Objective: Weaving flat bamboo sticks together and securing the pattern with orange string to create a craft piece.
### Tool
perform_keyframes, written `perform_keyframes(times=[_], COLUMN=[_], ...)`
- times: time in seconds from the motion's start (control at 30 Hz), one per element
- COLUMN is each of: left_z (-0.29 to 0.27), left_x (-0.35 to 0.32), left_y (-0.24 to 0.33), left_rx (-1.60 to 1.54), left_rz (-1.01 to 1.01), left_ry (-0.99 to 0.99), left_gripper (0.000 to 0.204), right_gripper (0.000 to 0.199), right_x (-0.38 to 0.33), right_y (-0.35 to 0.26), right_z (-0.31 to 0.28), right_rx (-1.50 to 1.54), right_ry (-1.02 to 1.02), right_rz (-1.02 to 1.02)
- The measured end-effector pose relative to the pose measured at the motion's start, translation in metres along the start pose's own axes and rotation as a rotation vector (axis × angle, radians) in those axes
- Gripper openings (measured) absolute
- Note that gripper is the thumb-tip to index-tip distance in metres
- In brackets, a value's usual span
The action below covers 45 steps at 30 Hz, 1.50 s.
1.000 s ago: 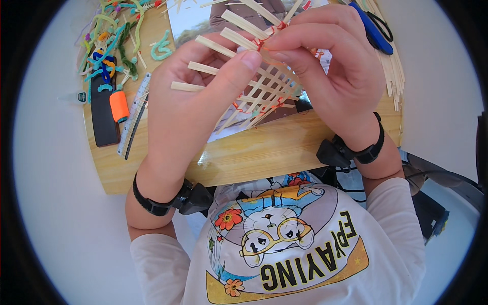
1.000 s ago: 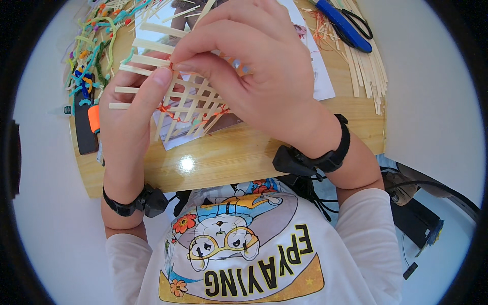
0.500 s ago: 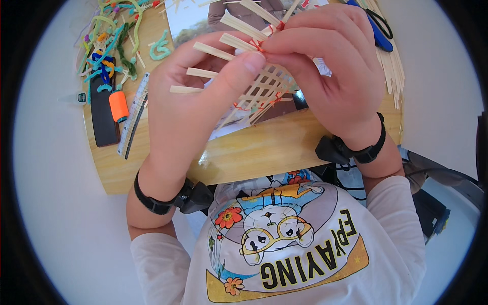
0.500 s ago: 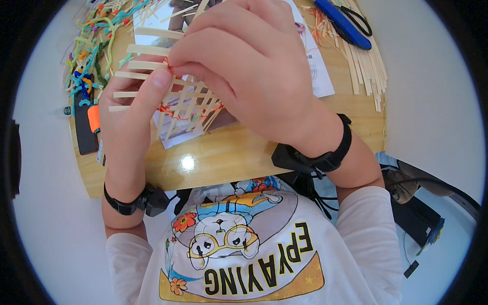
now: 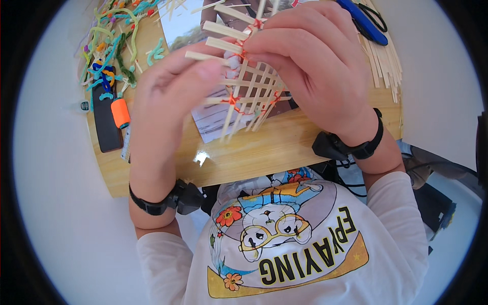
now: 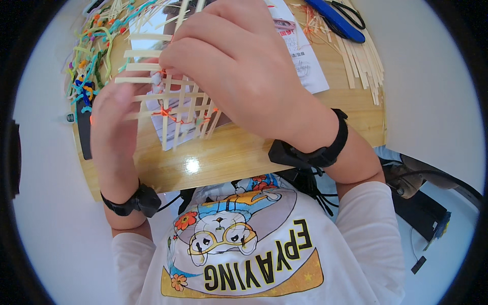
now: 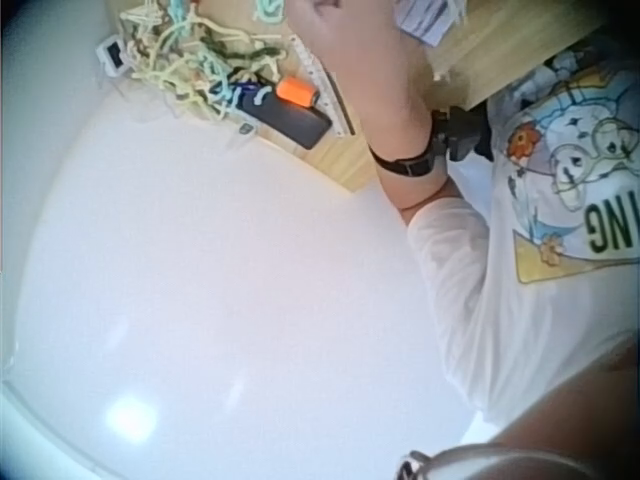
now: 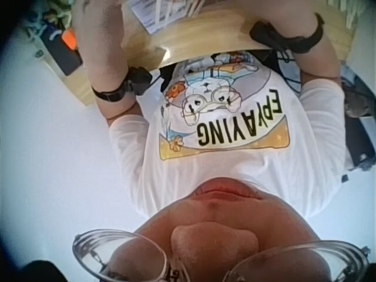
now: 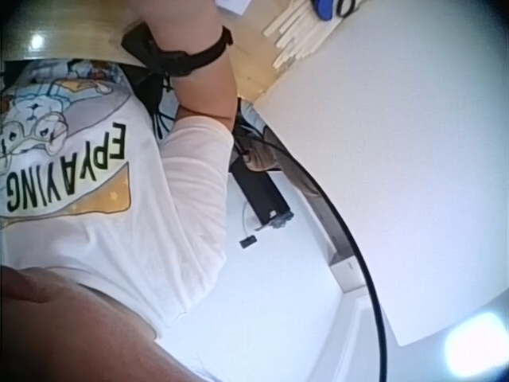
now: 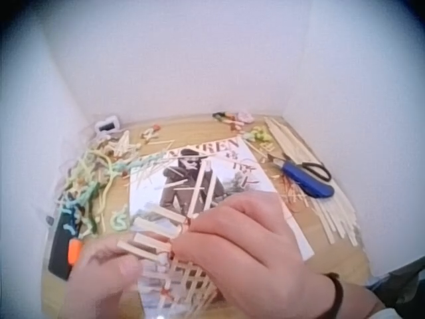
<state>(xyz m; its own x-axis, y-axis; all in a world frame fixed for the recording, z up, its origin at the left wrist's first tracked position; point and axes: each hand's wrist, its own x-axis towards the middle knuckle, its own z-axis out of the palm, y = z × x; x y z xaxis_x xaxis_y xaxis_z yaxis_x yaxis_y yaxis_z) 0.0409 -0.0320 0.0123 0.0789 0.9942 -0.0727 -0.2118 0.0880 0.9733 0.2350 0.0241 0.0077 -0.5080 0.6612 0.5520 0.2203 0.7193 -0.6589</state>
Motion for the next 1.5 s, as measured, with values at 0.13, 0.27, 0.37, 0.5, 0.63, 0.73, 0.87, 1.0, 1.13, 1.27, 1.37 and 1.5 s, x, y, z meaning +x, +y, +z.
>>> perform_keyframes(times=[0.13, 0.27, 0.37, 0.5, 0.63, 0.73, 0.87, 1.0, 1.13, 1.27, 1.37, 1.5], left_z=[-0.017, -0.021, -0.017, -0.011, -0.005, -0.006, -0.011, -0.015, -0.016, -0.016, -0.016, -0.014], left_x=[0.000, 0.005, 0.006, 0.006, 0.006, 0.005, 0.006, 0.009, 0.010, 0.009, 0.011, 0.012], left_y=[0.013, 0.008, 0.001, -0.005, -0.007, -0.005, -0.004, -0.009, -0.011, -0.008, -0.006, -0.008], left_rx=[-0.007, 0.087, 0.249, 0.320, 0.368, 0.384, 0.342, 0.355, 0.343, 0.351, 0.298, 0.304], left_rz=[-0.072, -0.149, -0.132, -0.101, -0.054, -0.079, -0.063, -0.055, -0.070, -0.095, -0.085, -0.102], left_ry=[-0.123, -0.143, -0.082, 0.002, 0.022, 0.016, -0.050, -0.073, -0.064, 0.035, 0.063, 0.124], left_gripper=[0.035, 0.032, 0.032, 0.032, 0.033, 0.032, 0.028, 0.026, 0.026, 0.027, 0.028, 0.027], right_gripper=[0.019, 0.019, 0.019, 0.020, 0.020, 0.020, 0.021, 0.021, 0.022, 0.022, 0.025, 0.031], right_x=[0.001, 0.001, 0.001, 0.001, 0.001, 0.001, 0.000, -0.001, 0.003, 0.017, 0.024, 0.018], right_y=[0.002, 0.004, 0.004, 0.004, 0.005, 0.004, 0.002, 0.002, 0.000, 0.005, 0.020, 0.051], right_z=[0.003, 0.007, 0.009, 0.009, 0.009, 0.008, 0.007, 0.006, 0.001, -0.033, -0.065, -0.075], right_rx=[-0.019, -0.039, -0.052, -0.062, -0.075, -0.083, -0.090, -0.093, -0.111, -0.258, -0.206, -0.460], right_ry=[-0.021, -0.043, -0.053, -0.065, -0.069, -0.071, -0.070, -0.066, -0.035, 0.122, 0.204, -0.112], right_rz=[-0.032, -0.060, -0.075, -0.085, -0.099, -0.108, -0.119, -0.133, -0.155, -0.154, 0.189, 0.329])
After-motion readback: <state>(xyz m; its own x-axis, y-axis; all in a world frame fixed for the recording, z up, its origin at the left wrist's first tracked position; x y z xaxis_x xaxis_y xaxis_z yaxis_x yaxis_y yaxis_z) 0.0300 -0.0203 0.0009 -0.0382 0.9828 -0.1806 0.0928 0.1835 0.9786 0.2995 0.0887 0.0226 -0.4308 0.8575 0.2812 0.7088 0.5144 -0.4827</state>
